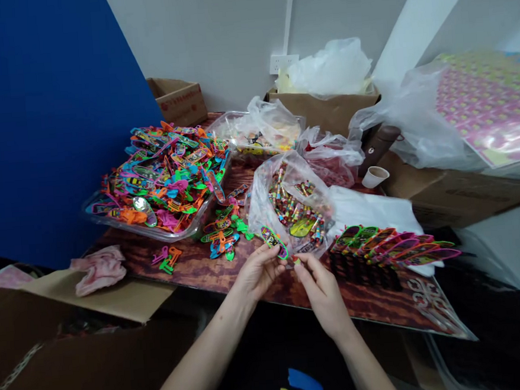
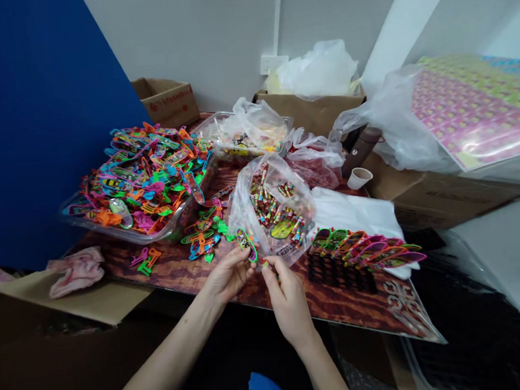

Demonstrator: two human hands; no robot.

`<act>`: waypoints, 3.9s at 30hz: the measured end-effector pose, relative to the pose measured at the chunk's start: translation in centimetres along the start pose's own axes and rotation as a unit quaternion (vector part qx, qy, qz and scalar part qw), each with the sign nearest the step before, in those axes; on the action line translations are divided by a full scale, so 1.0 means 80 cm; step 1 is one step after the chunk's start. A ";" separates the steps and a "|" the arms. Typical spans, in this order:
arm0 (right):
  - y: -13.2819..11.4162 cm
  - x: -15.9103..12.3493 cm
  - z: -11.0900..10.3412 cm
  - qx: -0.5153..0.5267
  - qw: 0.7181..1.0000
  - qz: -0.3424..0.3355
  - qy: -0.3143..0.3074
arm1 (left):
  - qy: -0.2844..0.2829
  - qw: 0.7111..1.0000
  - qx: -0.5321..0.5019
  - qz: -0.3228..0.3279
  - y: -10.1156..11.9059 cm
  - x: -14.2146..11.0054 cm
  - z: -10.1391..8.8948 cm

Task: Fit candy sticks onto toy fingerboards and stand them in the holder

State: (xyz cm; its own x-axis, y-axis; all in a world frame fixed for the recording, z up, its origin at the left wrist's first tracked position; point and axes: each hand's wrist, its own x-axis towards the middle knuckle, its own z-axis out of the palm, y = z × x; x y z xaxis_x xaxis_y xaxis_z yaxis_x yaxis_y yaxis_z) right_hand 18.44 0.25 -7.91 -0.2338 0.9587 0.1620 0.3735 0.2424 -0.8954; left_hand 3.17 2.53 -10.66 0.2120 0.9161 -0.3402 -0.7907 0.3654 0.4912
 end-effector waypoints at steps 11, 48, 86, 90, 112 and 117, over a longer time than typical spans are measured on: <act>-0.006 -0.008 0.005 -0.077 0.996 -0.029 0.013 | 0.023 0.999 0.018 0.034 -0.006 -0.011 0.021; -0.013 -0.017 0.005 -0.137 0.986 -0.027 0.092 | 0.018 0.968 0.225 0.112 -0.013 -0.014 0.034; 0.010 -0.025 0.019 -0.019 0.992 0.001 0.121 | 0.017 0.898 0.425 0.115 0.000 -0.012 0.050; 0.012 -0.026 0.016 -0.008 0.994 0.008 0.110 | 0.001 0.880 0.464 0.102 0.005 -0.011 0.051; 0.168 -0.019 -0.100 -0.212 0.892 0.028 0.398 | -0.129 0.734 0.667 0.001 -0.029 -0.034 0.029; 0.171 -0.009 -0.091 -0.270 0.881 0.024 0.389 | -0.135 0.707 0.694 0.001 -0.030 -0.038 0.019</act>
State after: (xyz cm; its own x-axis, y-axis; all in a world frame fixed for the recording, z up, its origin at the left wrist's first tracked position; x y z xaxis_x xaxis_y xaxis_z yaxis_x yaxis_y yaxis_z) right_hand 30.24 3.94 -17.28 0.4017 0.7307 0.5520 0.7870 0.0327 -0.6161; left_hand 5.31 -0.89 -9.59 0.4622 0.8460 -0.2656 0.4953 0.0021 0.8687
